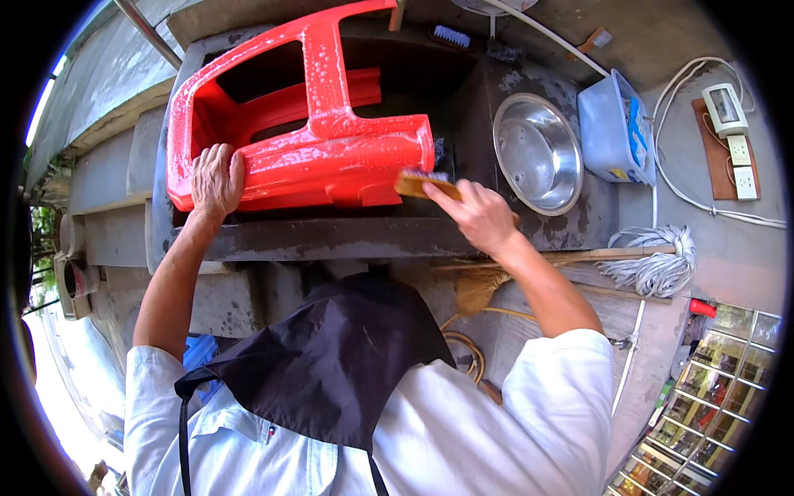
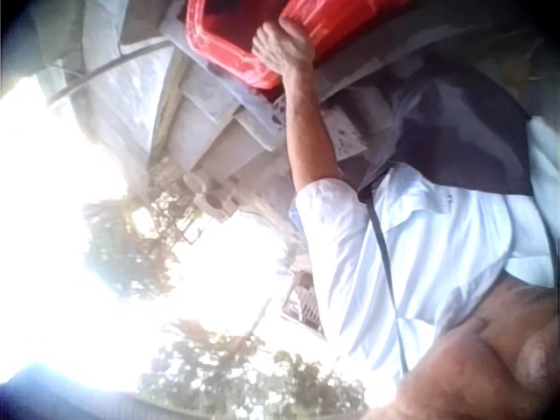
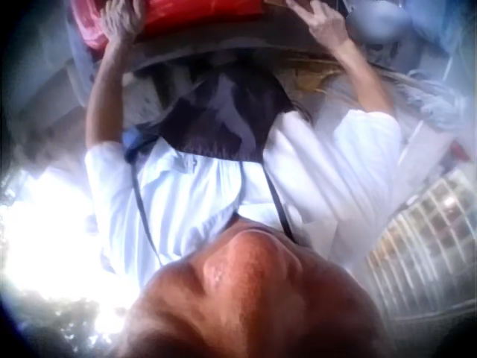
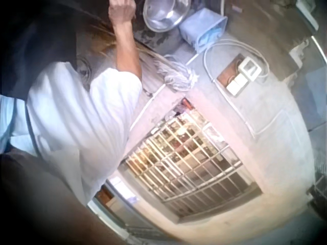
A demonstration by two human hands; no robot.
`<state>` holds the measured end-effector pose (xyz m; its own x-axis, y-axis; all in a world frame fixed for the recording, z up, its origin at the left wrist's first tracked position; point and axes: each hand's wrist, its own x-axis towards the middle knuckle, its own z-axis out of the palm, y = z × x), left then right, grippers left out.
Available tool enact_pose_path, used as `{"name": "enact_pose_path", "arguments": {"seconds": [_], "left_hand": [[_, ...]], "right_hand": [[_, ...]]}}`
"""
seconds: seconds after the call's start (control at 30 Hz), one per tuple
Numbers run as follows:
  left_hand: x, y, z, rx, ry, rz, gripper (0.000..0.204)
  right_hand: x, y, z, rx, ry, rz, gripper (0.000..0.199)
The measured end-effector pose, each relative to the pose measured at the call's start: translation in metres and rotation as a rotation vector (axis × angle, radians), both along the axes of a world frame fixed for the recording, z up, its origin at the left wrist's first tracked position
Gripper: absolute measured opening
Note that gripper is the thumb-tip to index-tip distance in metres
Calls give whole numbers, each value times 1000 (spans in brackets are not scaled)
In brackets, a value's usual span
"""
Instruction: The person scrubs a blue plastic stool with a steel wool pad under running water, then sets it aside. They pick up a red plastic stool and scrub it thoroughly with a brush under running water, rotating it to clean multiple sides.
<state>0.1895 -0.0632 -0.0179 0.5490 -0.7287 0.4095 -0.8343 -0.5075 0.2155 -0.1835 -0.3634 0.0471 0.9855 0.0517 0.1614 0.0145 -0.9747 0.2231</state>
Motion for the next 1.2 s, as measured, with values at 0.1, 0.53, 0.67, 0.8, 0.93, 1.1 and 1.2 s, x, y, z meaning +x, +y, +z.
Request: {"name": "enact_pose_path", "arguments": {"seconds": [0.1, 0.53, 0.67, 0.8, 0.93, 1.1, 1.2], "left_hand": [[0, 3, -4, -20, -2, 15, 24], [3, 0, -1, -41, -23, -17, 24], [2, 4, -2, -29, 19, -2, 24], [1, 2, -4, -23, 3, 2, 25], [1, 4, -2, -28, 12, 5, 25], [0, 2, -4, -38, 13, -8, 24], [1, 6, -2, -31, 17, -11, 24]], "right_hand": [[33, 24, -11, 58, -4, 13, 64], [-6, 28, 2, 54, 13, -215, 71], [1, 32, 10, 41, 51, -223, 75], [-4, 40, -5, 82, 38, -259, 79], [-1, 37, 22, 77, 93, -281, 76], [-6, 44, -8, 204, 156, -240, 75], [-12, 32, 11, 163, 135, -318, 76]]}}
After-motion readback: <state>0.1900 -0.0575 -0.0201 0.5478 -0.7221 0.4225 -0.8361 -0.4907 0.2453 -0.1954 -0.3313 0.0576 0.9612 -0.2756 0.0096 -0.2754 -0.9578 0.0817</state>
